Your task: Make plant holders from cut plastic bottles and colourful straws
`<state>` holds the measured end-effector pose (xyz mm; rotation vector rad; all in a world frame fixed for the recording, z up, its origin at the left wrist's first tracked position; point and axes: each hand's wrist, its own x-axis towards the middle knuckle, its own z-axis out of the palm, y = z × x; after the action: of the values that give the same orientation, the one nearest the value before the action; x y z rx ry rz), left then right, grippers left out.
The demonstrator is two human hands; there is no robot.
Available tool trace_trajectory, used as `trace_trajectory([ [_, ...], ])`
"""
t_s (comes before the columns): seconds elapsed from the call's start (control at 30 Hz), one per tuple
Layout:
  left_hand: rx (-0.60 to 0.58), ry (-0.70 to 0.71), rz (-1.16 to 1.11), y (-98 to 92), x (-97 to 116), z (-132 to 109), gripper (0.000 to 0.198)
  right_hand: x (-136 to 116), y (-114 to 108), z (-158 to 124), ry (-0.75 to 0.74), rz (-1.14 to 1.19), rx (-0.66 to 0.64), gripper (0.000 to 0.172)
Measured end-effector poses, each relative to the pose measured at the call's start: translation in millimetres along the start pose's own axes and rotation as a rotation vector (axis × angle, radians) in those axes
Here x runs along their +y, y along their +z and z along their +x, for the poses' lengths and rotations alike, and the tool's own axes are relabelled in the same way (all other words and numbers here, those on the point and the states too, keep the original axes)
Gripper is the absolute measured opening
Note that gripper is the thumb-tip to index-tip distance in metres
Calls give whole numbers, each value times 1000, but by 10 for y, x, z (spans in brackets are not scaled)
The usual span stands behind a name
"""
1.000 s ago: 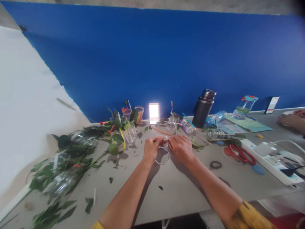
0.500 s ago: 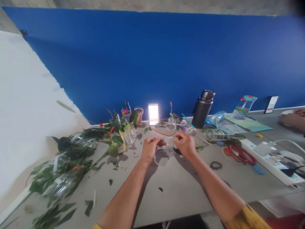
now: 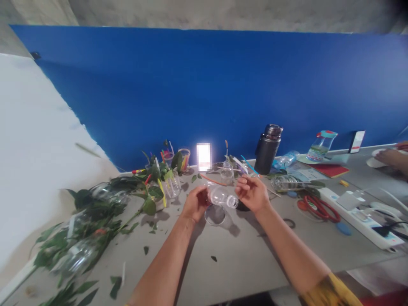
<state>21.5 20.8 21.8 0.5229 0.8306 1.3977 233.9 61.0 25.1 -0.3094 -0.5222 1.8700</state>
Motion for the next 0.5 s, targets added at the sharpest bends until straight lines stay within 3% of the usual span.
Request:
trace_trajectory([
  [0.13,67,-60,-175,-23,49,25,11,4,-18,26,68,-35,-3,15],
  [0.2,76,-68,-275,-8,89,10,10,24,6,9,70,-74,-64,17],
  [0.37,82,-47,-485,52,159,-32,32,83,42,-134,101,-286,-429,26],
  [0.5,126,-17,-548,73,160,-33,37,176,33,-233,429,-693,-758,39],
])
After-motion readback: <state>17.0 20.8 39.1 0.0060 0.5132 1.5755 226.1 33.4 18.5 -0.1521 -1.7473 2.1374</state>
